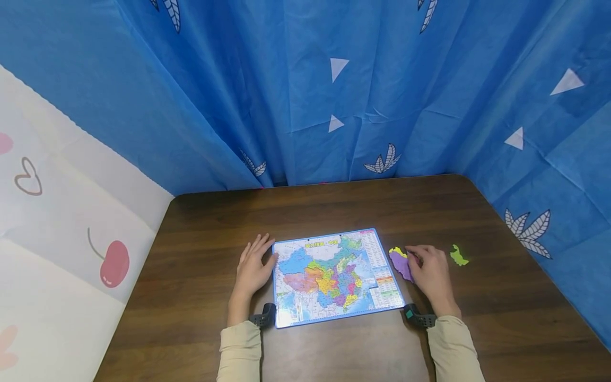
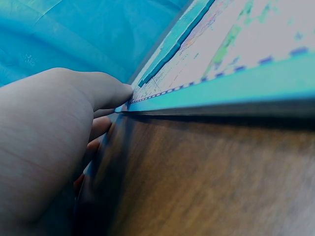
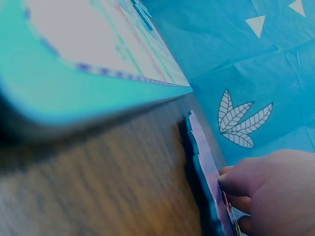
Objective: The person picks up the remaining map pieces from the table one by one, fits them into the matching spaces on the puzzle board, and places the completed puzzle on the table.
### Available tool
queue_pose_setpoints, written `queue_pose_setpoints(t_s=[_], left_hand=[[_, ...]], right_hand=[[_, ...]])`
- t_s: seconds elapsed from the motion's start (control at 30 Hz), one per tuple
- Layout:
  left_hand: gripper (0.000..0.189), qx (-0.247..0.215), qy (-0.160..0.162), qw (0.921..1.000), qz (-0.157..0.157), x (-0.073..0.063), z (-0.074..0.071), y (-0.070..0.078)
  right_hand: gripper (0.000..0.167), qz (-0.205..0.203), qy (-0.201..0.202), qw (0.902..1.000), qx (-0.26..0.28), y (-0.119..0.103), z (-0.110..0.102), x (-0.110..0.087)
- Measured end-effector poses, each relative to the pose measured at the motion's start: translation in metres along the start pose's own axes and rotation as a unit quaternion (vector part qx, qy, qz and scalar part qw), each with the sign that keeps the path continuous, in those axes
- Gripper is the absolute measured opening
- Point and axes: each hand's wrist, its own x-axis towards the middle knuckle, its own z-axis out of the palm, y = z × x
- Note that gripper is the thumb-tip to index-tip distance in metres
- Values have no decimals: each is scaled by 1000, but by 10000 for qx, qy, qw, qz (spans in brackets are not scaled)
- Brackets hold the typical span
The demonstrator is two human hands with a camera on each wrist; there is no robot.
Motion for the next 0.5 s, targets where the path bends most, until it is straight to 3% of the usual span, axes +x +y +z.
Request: queue_pose_setpoints(t_s=[0.5], left_hand=[[50,-41,18,10000,27,-1,-1,1]], right_hand=[[20,-131,37,9999,-47,-1,-4,-2]])
